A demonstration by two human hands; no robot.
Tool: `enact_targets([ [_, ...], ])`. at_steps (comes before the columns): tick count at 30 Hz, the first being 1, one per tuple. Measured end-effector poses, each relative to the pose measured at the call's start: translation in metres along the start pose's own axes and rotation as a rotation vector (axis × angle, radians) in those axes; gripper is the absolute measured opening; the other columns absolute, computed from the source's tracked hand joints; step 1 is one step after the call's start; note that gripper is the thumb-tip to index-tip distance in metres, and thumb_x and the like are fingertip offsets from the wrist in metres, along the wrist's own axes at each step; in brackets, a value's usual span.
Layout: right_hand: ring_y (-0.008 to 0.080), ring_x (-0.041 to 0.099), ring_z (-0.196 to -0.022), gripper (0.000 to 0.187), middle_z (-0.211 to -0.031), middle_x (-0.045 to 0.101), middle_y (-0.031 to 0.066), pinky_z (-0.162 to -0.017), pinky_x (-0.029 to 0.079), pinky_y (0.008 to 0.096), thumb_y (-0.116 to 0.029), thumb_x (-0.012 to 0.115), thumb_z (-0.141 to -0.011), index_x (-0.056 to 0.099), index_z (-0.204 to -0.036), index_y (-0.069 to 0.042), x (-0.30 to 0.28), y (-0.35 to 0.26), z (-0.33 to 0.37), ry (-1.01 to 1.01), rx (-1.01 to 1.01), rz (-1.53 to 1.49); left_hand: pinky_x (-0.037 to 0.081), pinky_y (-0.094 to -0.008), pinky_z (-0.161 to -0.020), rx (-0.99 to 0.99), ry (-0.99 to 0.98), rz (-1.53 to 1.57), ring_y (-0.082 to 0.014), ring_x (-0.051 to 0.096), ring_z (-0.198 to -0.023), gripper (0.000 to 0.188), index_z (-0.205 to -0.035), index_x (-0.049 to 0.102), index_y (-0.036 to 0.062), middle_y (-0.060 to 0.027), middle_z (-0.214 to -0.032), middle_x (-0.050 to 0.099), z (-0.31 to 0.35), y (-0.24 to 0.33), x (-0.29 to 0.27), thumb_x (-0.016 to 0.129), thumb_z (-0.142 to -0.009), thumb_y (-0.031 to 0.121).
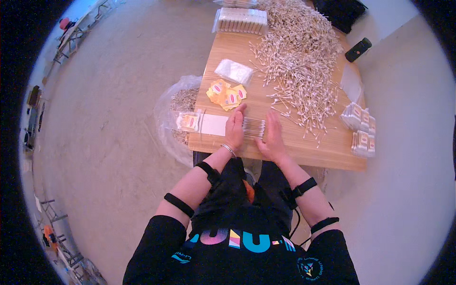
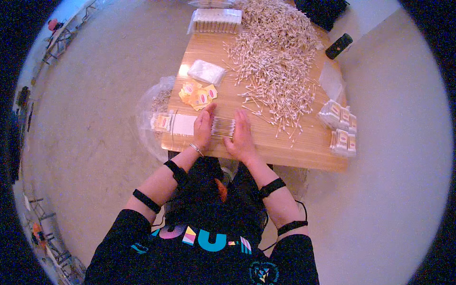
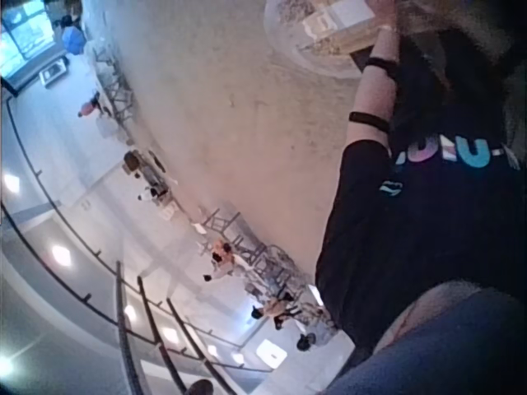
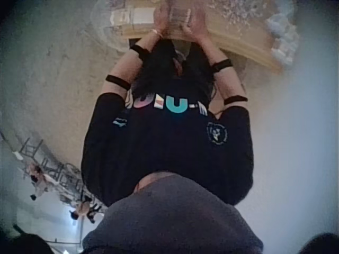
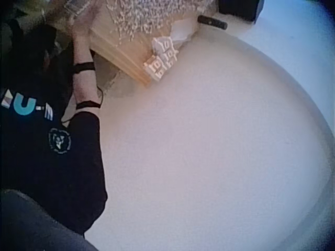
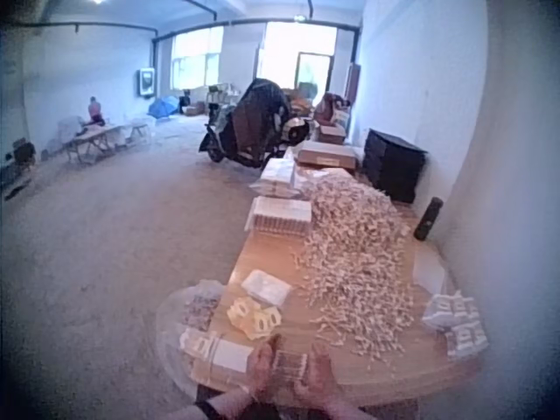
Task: The recorder is counting out and packing small stick-like hygiene or medical product components into plastic bags.
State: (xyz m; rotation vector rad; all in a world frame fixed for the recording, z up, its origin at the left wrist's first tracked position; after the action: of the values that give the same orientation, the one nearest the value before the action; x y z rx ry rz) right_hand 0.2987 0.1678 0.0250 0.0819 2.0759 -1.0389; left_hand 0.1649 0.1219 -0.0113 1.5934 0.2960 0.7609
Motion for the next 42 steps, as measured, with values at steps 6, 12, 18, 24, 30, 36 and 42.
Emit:
enact_targets([
  [6,0.0381,0.022,-0.132,0.071,-0.139,0.027,0.0235,-0.110,0.016,0.0431,-0.005,0.057,-0.073,0.023,-0.135,0.004,0.004,0.014,0.001,-0.112,0.023,-0.051,0.033,-0.0294,-0.100,0.009,-0.015,-0.028,-0.0209,0.046,-0.117,0.046,-0.126,0.045,-0.0044,-0.0152,-0.125,0.051,-0.003,-0.002,0.003,0.034,-0.098,0.030],
  [12,0.0332,0.024,-0.132,0.055,-0.139,0.030,0.0219,-0.110,0.016,0.0372,-0.007,0.047,-0.084,0.028,-0.135,0.003,0.015,0.019,-0.007,0.099,0.254,-0.257,0.032,-0.0297,-0.100,0.031,-0.026,-0.081,-0.0215,0.046,-0.118,0.045,-0.125,0.045,-0.0037,-0.0144,-0.125,0.051,-0.001,-0.002,0.001,0.033,-0.098,0.030],
  [18,0.0328,0.020,-0.134,0.055,-0.141,0.027,0.0225,-0.110,0.015,0.0376,-0.008,0.044,-0.085,0.028,-0.136,0.003,0.036,0.009,-0.014,0.080,0.241,-0.291,0.032,-0.0306,-0.101,0.041,-0.027,-0.123,-0.0222,0.045,-0.119,0.046,-0.125,0.045,-0.0039,-0.0146,-0.126,0.051,-0.002,-0.003,0.003,0.033,-0.097,0.031],
  [24,0.0382,0.009,-0.136,0.067,-0.144,0.017,0.0248,-0.111,0.010,0.0447,-0.024,0.049,-0.085,0.020,-0.136,0.007,0.026,0.008,0.000,-0.129,0.125,0.138,0.031,-0.0303,-0.101,0.010,-0.033,-0.075,-0.0219,0.045,-0.119,0.049,-0.126,0.044,-0.0047,-0.0154,-0.126,0.050,0.001,0.005,0.007,0.032,-0.098,0.033],
  [30,0.0387,0.007,-0.136,0.085,-0.144,0.013,0.0273,-0.111,0.007,0.0453,-0.047,0.051,-0.083,0.017,-0.136,0.011,0.020,-0.006,0.012,-0.412,0.079,0.544,0.030,-0.0308,-0.102,-0.011,-0.045,-0.119,-0.0217,0.044,-0.119,0.050,-0.126,0.044,-0.0048,-0.0150,-0.126,0.050,0.001,0.005,0.006,0.032,-0.098,0.035],
  [36,0.0376,0.007,-0.136,0.086,-0.145,0.013,0.0261,-0.111,0.007,0.0450,-0.053,0.046,-0.084,0.018,-0.136,0.010,0.019,-0.012,0.011,-0.426,0.118,0.596,0.030,-0.0312,-0.102,-0.041,-0.058,-0.088,-0.0224,0.044,-0.120,0.050,-0.126,0.044,-0.0048,-0.0157,-0.126,0.049,0.005,0.013,0.010,0.031,-0.098,0.035],
  [42,0.0348,0.008,-0.137,0.085,-0.145,0.013,0.0247,-0.111,0.008,0.0436,-0.051,0.045,-0.084,0.017,-0.136,0.010,0.018,-0.015,0.010,-0.399,0.125,0.523,0.030,-0.0325,-0.103,-0.023,-0.034,-0.047,-0.0231,0.043,-0.121,0.050,-0.125,0.045,-0.0053,-0.0164,-0.126,0.049,0.002,0.007,0.007,0.029,-0.098,0.035],
])
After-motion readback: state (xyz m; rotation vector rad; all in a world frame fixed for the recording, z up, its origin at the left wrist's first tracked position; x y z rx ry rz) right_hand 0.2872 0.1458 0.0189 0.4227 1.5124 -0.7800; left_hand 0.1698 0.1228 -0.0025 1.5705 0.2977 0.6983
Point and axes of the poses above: each hand's wrist, its own z-axis away from the middle knuckle, its own x-axis out of the palm, y = z × x, the point moved 3 cm from there along -z, towards the middle knuckle
